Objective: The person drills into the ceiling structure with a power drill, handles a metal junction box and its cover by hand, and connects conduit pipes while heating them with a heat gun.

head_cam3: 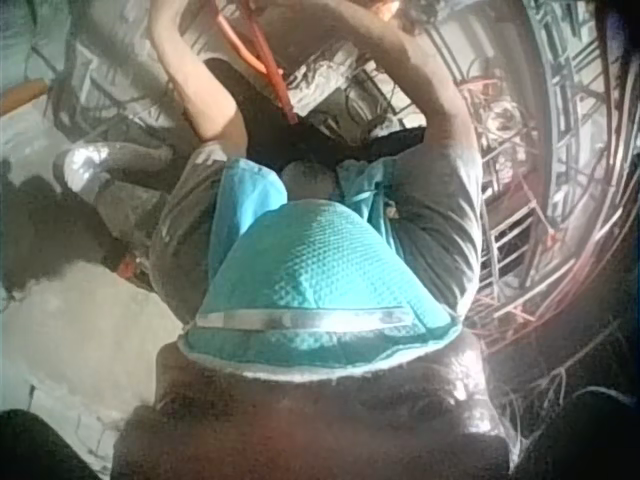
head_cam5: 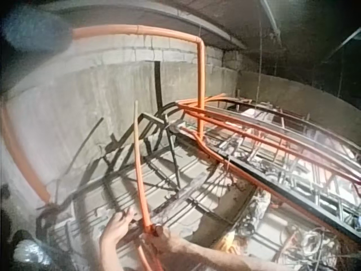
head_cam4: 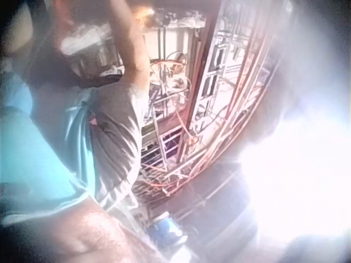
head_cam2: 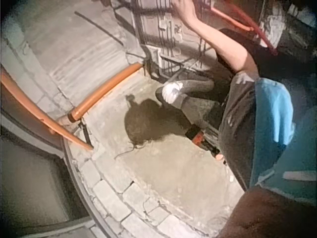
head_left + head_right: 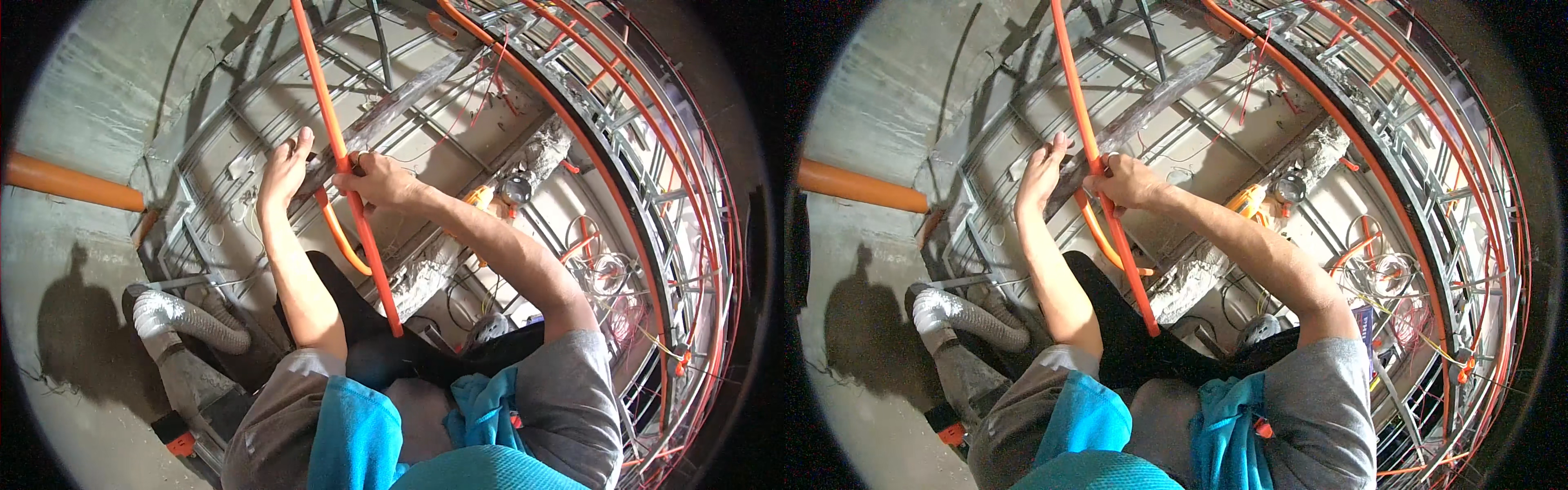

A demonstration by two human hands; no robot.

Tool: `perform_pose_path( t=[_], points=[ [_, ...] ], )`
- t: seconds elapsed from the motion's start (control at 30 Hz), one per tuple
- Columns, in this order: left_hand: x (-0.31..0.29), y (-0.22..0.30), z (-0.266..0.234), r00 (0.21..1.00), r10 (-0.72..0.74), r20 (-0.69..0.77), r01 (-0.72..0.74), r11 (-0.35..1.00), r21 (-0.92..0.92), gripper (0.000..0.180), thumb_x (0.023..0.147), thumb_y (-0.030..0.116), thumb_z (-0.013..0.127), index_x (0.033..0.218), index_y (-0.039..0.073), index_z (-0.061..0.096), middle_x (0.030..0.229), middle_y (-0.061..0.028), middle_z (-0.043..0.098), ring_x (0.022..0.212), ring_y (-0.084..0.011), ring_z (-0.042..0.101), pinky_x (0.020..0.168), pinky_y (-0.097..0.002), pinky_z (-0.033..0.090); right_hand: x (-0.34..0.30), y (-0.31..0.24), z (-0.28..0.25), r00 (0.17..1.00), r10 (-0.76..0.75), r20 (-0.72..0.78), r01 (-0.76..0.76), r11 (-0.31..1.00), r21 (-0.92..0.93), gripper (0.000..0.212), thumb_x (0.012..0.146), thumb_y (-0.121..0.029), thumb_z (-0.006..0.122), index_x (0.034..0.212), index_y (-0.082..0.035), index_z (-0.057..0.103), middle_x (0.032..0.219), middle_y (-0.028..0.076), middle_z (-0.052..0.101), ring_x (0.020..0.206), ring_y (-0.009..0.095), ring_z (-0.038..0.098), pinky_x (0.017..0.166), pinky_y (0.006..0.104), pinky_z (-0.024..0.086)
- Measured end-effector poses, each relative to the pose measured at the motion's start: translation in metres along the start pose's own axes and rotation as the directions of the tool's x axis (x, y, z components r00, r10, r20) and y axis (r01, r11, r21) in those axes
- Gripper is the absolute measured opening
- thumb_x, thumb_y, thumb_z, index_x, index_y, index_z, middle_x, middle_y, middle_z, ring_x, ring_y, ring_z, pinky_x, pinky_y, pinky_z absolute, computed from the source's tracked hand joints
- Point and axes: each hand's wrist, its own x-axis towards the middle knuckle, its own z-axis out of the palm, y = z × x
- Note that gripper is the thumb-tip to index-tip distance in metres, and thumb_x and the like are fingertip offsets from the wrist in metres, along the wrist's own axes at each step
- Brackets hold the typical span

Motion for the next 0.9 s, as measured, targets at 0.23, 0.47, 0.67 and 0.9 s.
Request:
perform_pose_path(
  t=[0.23,0.47,0.67,0.9],
  points=[
    [-0.002,0.017,-0.002,0.995,-0.068,0.068,0.072,0.996,-0.057,0.082,0.100,0.069,0.049,0.128,-0.006,0.065,0.137,-0.0213,0.064,0.136,-0.0282,0.054,0.116,-0.0396,0.035,0.003,0.003,-0.005,0.999,-0.048,-0.023,0.047,0.998,-0.045,0.043,0.098,-0.043,0.065,0.100,0.000,0.067,0.072,0.010,0.071,0.062,0.019,0.073,0.064,0.0346,0.060],
    [0.001,0.007,0.002,1.000,-0.014,-0.015,0.013,1.000,-0.015,0.076,0.101,0.068,0.049,0.104,-0.006,0.065,0.091,-0.0133,0.064,0.090,-0.0246,0.057,0.090,-0.0394,0.046,0.003,0.000,-0.004,0.999,-0.030,-0.013,0.030,1.000,-0.007,0.044,0.098,-0.042,0.066,0.102,0.002,0.066,0.072,0.011,0.070,0.062,0.020,0.072,0.062,0.0347,0.060],
    [-0.002,0.009,0.002,1.000,-0.021,-0.015,0.021,1.000,-0.013,0.077,0.100,0.069,0.050,0.106,-0.006,0.065,0.095,-0.0146,0.065,0.094,-0.0250,0.058,0.093,-0.0390,0.045,0.004,0.004,-0.003,0.999,-0.053,0.013,0.052,0.999,0.011,0.043,0.098,-0.040,0.066,0.105,0.003,0.065,0.074,0.011,0.070,0.063,0.020,0.073,0.061,0.0351,0.061],
    [-0.003,0.012,0.004,1.000,0.003,-0.007,-0.003,0.997,-0.072,0.073,0.101,0.066,0.052,0.105,-0.006,0.065,0.095,-0.0107,0.065,0.093,-0.0197,0.055,0.091,-0.0364,0.045,0.005,0.004,-0.005,1.000,-0.020,0.014,0.020,0.998,0.053,0.043,0.098,-0.040,0.066,0.102,0.003,0.065,0.073,0.011,0.069,0.063,0.020,0.073,0.060,0.0344,0.060]
  ],
)
